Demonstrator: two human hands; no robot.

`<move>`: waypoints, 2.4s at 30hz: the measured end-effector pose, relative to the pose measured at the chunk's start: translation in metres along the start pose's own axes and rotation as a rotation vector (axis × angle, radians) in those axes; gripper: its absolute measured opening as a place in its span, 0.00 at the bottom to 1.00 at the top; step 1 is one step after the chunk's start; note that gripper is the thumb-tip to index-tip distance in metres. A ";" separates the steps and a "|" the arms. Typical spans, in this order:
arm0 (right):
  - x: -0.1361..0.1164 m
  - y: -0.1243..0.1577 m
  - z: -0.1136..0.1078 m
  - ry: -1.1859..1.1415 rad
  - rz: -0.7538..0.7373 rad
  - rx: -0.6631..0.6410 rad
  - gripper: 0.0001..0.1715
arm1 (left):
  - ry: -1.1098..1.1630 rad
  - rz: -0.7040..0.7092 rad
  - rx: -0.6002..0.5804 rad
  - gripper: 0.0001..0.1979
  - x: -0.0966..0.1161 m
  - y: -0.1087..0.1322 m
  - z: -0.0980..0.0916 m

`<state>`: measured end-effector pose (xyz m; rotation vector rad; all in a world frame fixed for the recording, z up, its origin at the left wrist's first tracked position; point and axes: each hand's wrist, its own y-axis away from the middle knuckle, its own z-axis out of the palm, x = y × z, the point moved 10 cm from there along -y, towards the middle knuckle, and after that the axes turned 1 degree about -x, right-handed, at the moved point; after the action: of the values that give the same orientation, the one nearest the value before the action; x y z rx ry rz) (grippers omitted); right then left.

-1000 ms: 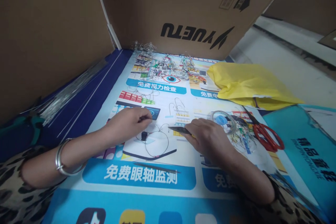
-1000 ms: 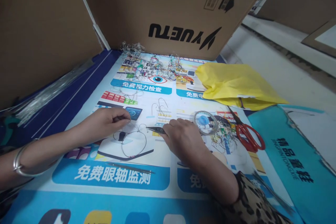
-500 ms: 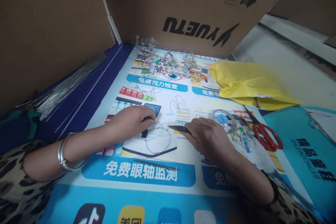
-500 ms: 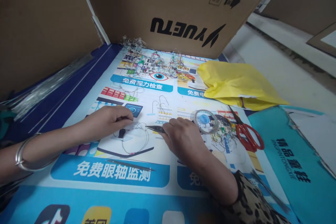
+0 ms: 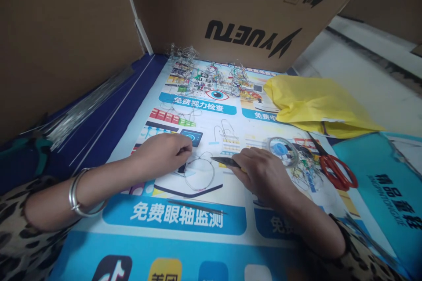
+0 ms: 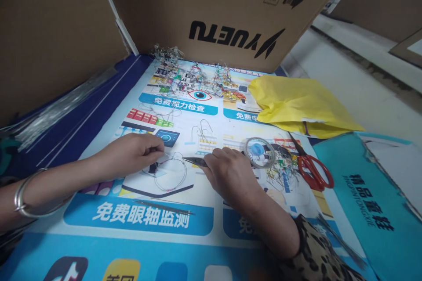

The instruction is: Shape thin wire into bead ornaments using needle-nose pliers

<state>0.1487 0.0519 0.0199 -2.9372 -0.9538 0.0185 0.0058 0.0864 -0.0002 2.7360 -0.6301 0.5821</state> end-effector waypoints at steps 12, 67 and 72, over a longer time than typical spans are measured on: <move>0.002 -0.002 0.001 0.011 0.012 -0.017 0.12 | -0.125 0.056 -0.076 0.12 0.008 0.006 -0.010; -0.012 0.015 0.001 -0.404 0.093 0.246 0.07 | 0.128 0.211 0.152 0.09 0.039 -0.007 -0.007; -0.012 0.016 0.003 -0.394 0.093 0.243 0.08 | 0.136 0.198 0.153 0.09 0.037 -0.007 -0.006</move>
<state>0.1485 0.0321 0.0158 -2.7946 -0.7799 0.6872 0.0373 0.0817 0.0200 2.7605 -0.8619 0.8883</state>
